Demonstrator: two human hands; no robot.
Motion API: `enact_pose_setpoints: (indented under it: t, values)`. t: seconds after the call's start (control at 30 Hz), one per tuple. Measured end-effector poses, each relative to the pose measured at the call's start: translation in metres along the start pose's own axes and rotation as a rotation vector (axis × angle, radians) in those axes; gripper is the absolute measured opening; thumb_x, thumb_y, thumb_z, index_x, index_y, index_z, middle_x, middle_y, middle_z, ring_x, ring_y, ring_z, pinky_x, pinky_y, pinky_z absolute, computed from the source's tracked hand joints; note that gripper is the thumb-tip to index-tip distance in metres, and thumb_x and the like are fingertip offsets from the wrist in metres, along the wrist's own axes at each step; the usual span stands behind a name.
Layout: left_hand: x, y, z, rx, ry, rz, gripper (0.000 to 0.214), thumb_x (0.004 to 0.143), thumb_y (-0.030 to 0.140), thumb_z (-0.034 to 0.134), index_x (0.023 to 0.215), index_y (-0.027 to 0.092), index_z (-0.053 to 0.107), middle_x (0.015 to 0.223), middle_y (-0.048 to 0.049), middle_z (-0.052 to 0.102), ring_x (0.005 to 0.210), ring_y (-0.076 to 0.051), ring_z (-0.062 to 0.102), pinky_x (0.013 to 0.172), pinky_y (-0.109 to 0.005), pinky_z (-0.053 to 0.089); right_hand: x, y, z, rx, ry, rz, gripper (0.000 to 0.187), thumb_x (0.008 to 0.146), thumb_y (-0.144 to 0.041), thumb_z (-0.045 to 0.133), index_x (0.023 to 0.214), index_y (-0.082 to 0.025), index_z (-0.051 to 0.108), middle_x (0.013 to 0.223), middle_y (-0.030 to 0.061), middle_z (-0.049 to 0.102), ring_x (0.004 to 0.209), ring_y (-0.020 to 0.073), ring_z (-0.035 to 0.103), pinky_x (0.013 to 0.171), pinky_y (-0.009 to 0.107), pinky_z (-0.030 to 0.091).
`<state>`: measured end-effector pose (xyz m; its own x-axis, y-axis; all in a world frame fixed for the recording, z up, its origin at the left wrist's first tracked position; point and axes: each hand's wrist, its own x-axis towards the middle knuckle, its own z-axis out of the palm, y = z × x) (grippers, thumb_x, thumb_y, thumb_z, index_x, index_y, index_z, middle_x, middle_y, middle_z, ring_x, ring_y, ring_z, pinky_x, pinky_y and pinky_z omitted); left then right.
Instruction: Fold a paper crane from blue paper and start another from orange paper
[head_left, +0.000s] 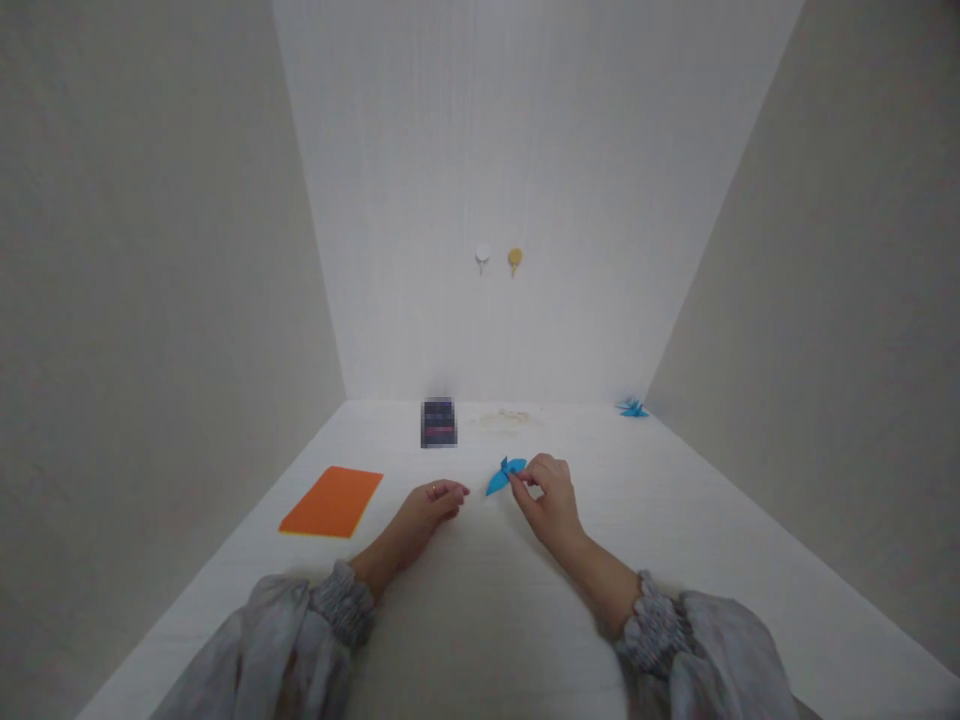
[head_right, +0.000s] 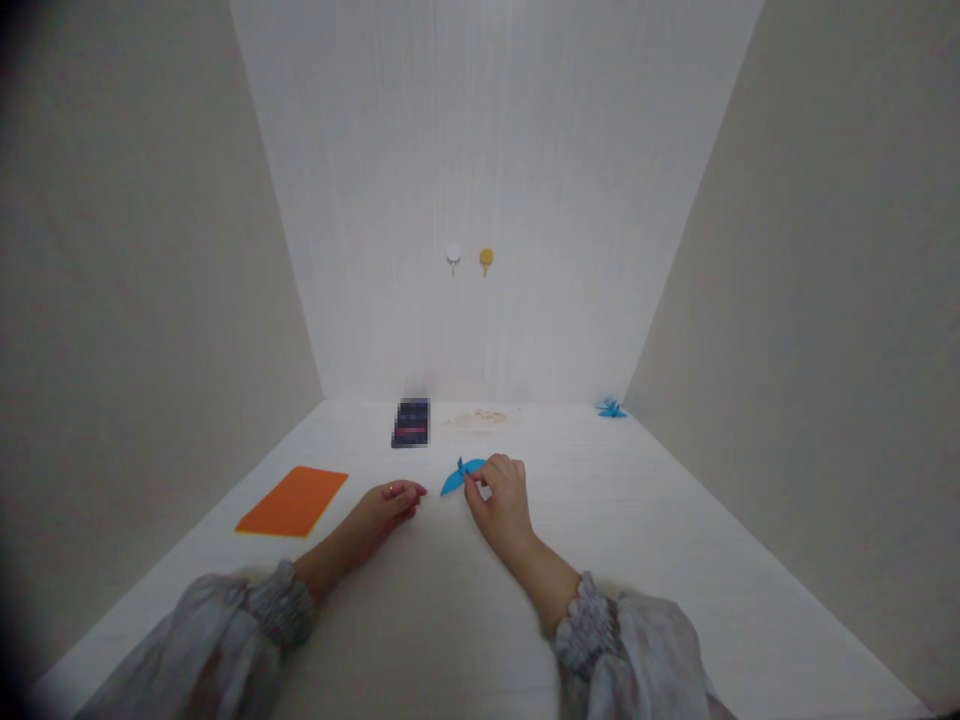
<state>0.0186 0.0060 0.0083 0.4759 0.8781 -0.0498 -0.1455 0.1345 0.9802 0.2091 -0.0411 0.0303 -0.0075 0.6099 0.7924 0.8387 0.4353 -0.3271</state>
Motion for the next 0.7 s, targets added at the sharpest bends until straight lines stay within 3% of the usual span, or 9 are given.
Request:
enact_pose_setpoints:
  t: [0.23,0.43,0.7]
  values:
    - [0.004,-0.003,-0.001,0.165,0.003,-0.008,0.032,0.065,0.046,0.058,0.073,0.014,0.061,0.066,-0.0013,0.054,0.063,-0.012,0.048,0.062,-0.022,0.037,0.002,0.104,-0.047,-0.243,0.03,0.259,0.027,0.076,-0.038,0.05,0.061,-0.017,0.057,0.059,-0.0002,0.052,0.059,0.0138,0.049,0.061,0.027,0.032]
    - [0.016,0.002,0.013,0.315,-0.004,-0.059,0.034,0.063,0.048,0.059,0.074,0.015,0.062,0.067,0.0002,0.057,0.066,-0.013,0.05,0.063,-0.021,0.038,-0.001,0.187,-0.088,-0.43,0.066,0.43,0.034,0.077,-0.04,0.044,0.062,-0.014,0.06,0.063,0.0042,0.058,0.061,0.0159,0.052,0.062,0.028,0.034]
    - [0.029,0.007,0.028,0.452,0.006,-0.097,0.041,0.057,0.055,0.059,0.07,0.017,0.062,0.065,-0.0003,0.059,0.065,-0.016,0.052,0.06,-0.023,0.04,0.001,0.272,-0.112,-0.621,0.088,0.648,0.029,0.077,-0.034,0.045,0.07,-0.014,0.064,0.074,0.0085,0.064,0.068,0.0182,0.055,0.065,0.028,0.034]
